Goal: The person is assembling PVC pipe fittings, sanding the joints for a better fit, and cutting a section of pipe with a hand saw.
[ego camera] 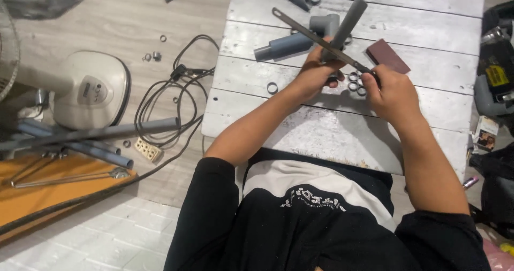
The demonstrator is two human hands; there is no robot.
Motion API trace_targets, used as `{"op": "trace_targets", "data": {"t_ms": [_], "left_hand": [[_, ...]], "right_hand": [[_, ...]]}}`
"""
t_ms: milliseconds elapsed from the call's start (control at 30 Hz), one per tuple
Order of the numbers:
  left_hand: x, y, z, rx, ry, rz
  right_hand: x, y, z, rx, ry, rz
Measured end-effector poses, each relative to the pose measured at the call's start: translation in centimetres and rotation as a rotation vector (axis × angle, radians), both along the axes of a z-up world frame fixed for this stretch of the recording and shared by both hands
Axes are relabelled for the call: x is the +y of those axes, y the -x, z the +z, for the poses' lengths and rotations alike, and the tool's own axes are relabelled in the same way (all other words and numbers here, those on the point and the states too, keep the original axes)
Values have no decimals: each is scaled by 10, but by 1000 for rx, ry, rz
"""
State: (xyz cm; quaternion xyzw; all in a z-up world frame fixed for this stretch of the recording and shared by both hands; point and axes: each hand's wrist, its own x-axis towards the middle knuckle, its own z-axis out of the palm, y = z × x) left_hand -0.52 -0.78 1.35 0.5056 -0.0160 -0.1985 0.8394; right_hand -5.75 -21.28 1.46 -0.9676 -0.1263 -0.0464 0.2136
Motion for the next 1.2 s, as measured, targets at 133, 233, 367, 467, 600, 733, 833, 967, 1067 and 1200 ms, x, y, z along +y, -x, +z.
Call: {"op": "trace_targets", "data": {"t_ms": [133,233,367,467,600,733,833,967,1067,1200], "left_hand": [[3,4,10,32,-57,-6],[6,6,13,32,-59,-13],[5,2,9,27,-101,-32],[5,3,15,40,-94,-36],[7,5,16,5,-83,-46],[6,4,15,22,-88,-49],[8,6,12,4,-26,-54],[2,2,7,94,0,34],[4,-2,-6,-68,-4,14],[7,0,-1,-102,9,48]], "right_hand": [[-4,1,0,6,18,-53],[-5,2,-1,-10,48,-66],[-7,2,-6,-52,47,-52],[-9,2,-9,-102,86,-39],[-10,1,-20,-123,69,-13],[-16,0,-28,-175,71,11],[-20,0,-29,-230,20,47],[-21,2,-31,-293,-93,152],[-16,7,-31,-297,-269,281],[-21,3,-42,-333,-176,272]]}}
